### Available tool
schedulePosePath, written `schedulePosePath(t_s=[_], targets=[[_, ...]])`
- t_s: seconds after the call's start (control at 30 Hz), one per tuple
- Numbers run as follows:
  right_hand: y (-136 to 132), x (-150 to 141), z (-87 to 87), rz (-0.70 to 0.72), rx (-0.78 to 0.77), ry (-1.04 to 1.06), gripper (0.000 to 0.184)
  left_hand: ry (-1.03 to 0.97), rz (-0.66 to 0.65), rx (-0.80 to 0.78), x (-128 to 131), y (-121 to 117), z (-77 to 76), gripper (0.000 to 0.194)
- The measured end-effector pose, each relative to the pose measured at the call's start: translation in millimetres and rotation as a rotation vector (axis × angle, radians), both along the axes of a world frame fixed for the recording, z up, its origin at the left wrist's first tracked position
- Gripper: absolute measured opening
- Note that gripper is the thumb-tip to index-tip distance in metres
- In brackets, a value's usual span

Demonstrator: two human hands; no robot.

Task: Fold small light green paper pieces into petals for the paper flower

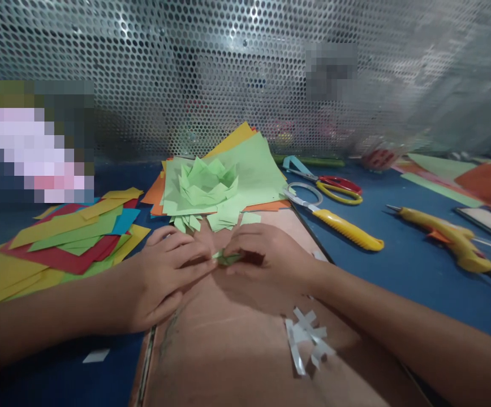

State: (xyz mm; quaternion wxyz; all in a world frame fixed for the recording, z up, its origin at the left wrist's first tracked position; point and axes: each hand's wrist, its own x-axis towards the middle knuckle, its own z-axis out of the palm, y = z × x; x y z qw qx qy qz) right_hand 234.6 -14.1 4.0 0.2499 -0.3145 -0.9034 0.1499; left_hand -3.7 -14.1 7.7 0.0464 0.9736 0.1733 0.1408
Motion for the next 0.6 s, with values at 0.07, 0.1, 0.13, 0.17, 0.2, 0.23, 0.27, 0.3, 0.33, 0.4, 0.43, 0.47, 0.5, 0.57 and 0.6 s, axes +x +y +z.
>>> schedulePosePath(t_s=[0.07, 0.1, 0.13, 0.17, 0.2, 0.23, 0.27, 0.3, 0.33, 0.4, 0.43, 0.47, 0.5, 0.57, 0.6], targets=[[-1.6, -1.5, 0.4, -0.007, 0.025, -0.035, 0.009, -0.016, -0.020, -0.002, -0.3, -0.7, -1.7, 0.036], [-1.7, -1.7, 0.2, -0.014, 0.042, -0.049, 0.011, -0.023, -0.036, -0.016, -0.6, -0.9, -2.6, 0.036], [-1.3, -1.7, -0.3, -0.020, 0.062, -0.060, 0.013, -0.032, -0.053, -0.034, -0.8, -1.1, -3.3, 0.036], [-0.6, -1.3, -0.8, -0.026, 0.083, -0.068, 0.016, -0.041, -0.074, -0.050, -1.0, -1.1, -3.5, 0.035], [0.3, -0.7, -1.4, -0.028, 0.102, -0.071, 0.018, -0.052, -0.095, -0.060, -1.0, -0.9, -3.3, 0.035], [1.3, 0.1, -1.9, -0.026, 0.111, -0.073, 0.019, -0.058, -0.108, -0.066, -1.0, -0.6, -2.6, 0.034], [2.2, 1.0, -2.3, -0.021, 0.111, -0.074, 0.021, -0.059, -0.118, -0.070, -1.0, -0.2, -1.5, 0.033], [2.9, 1.8, -2.7, -0.013, 0.102, -0.071, 0.024, -0.059, -0.121, -0.074, -0.9, 0.3, -0.2, 0.031], [3.4, 2.5, -2.9, -0.003, 0.089, -0.065, 0.026, -0.059, -0.119, -0.078, -0.8, 0.9, 1.0, 0.029], [3.6, 3.5, -3.2, 0.015, 0.062, -0.044, 0.030, -0.059, -0.105, -0.073, -0.8, 2.0, 2.4, 0.028], [3.5, 3.7, -3.2, 0.021, 0.054, -0.034, 0.031, -0.058, -0.100, -0.066, -0.9, 2.3, 2.4, 0.029], [3.3, 3.8, -3.1, 0.023, 0.047, -0.026, 0.031, -0.052, -0.097, -0.062, -1.1, 2.5, 2.1, 0.030], [3.2, 3.9, -3.0, 0.027, 0.038, -0.024, 0.031, -0.039, -0.094, -0.061, -1.3, 2.5, 1.6, 0.031], [3.3, 4.0, -2.2, 0.036, 0.013, -0.027, 0.027, -0.015, -0.082, -0.070, -1.5, 2.1, 0.4, 0.033], [3.6, 3.9, -1.6, 0.045, 0.002, -0.027, 0.024, -0.006, -0.075, -0.078, -1.5, 1.7, 0.1, 0.034]])
